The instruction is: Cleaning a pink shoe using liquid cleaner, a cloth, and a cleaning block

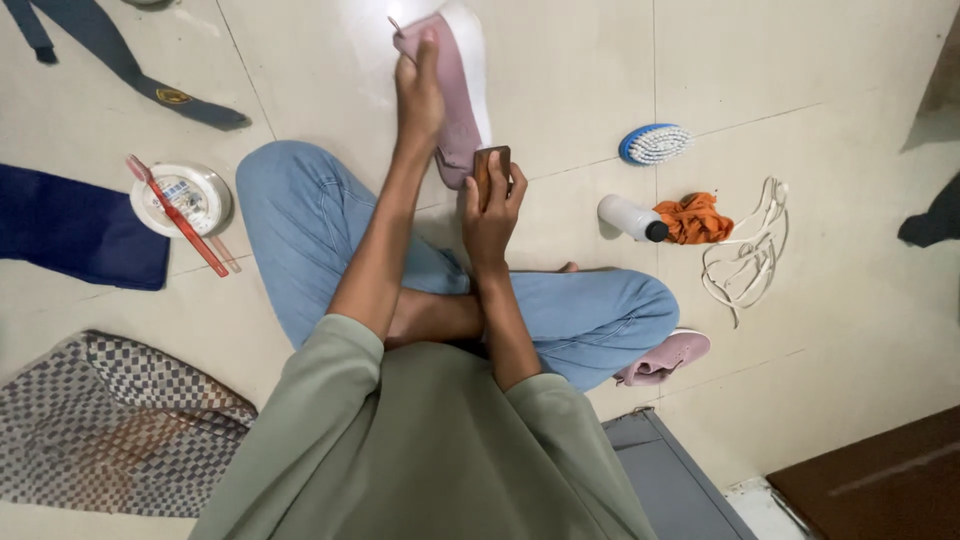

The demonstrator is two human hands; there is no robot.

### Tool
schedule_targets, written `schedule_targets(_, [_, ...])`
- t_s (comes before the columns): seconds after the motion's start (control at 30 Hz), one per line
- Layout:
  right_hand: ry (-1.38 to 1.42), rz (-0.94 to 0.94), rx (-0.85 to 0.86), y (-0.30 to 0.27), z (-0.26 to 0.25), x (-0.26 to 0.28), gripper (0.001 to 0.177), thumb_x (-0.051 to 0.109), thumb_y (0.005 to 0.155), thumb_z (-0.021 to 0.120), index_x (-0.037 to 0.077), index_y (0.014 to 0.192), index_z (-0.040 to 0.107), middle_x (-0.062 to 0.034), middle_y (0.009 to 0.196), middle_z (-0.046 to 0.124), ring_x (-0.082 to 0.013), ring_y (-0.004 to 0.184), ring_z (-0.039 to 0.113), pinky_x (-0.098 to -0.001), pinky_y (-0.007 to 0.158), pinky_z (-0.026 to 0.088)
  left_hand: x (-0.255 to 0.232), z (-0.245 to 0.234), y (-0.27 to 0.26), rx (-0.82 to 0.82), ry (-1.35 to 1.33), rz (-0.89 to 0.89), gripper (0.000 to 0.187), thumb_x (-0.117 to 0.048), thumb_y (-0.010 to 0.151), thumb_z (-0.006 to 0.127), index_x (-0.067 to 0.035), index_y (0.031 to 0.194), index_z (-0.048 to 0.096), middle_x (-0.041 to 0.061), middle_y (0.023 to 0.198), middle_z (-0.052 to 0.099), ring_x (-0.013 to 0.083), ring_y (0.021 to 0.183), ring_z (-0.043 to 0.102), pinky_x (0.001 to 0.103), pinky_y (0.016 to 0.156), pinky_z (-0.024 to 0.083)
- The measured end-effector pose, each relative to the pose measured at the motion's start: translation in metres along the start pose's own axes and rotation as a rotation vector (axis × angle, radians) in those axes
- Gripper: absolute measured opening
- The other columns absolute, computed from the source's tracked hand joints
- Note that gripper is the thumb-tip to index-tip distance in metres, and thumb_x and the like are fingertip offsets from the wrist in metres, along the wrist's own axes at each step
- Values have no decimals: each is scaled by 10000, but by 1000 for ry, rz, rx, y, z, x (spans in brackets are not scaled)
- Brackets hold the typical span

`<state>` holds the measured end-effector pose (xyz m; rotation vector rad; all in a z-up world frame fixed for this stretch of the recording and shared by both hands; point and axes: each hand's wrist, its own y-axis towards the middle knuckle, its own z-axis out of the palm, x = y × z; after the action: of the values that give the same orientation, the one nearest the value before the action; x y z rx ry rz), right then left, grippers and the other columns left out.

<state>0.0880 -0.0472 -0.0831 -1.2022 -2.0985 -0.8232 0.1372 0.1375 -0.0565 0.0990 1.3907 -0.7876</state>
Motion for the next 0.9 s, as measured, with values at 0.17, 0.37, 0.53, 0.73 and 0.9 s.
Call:
schedule_targets(0.17, [131,92,54,-20,7,-14,492,198,1040,651,95,1495,496,-203,1393,474,-350,1333,529,-447,1150,465,57,-17,64,-144,-35,12,308,-462,962,529,-207,788,527,-80,634,419,84,541,422,299,491,312])
schedule_targets(0.37, [245,83,46,-34,17,-11,495,247,1057,616,83,1501,470,-198,1391,520,-338,1340,502,-458,1156,441,57,-31,67,-181,-12,93,296,-402,907,646,-120,965,574,11,855,564,143,762,569,318,668,456])
schedule_targets(0.53, [250,118,35,-28,21,-2,498,208,1042,627,105,1506,477,-205,1388,488,-341,1341,514,-454,1147,456,49,-27,14,-201,354,42,1066,-459,950,760,43,1601,82,274,1666,259,401,1538,306,472,1235,324])
schedule_targets(0.73, [250,118,105,-33,27,-3,534,162,1015,652,104,1514,473,-195,1397,487,-332,1369,498,-451,1152,465,65,-31,-45,-241,476,227,991,-471,960,785,-246,1640,102,253,1540,307,476,1485,306,676,1160,354])
schedule_targets(0.9, [234,78,78,-47,40,-4,568,155,984,723,117,1514,524,-171,1330,516,-441,1286,569,-540,1077,473,111,-58,-50,-302,79,28,700,-407,1000,769,-14,1453,407,106,974,613,173,826,582,290,741,456])
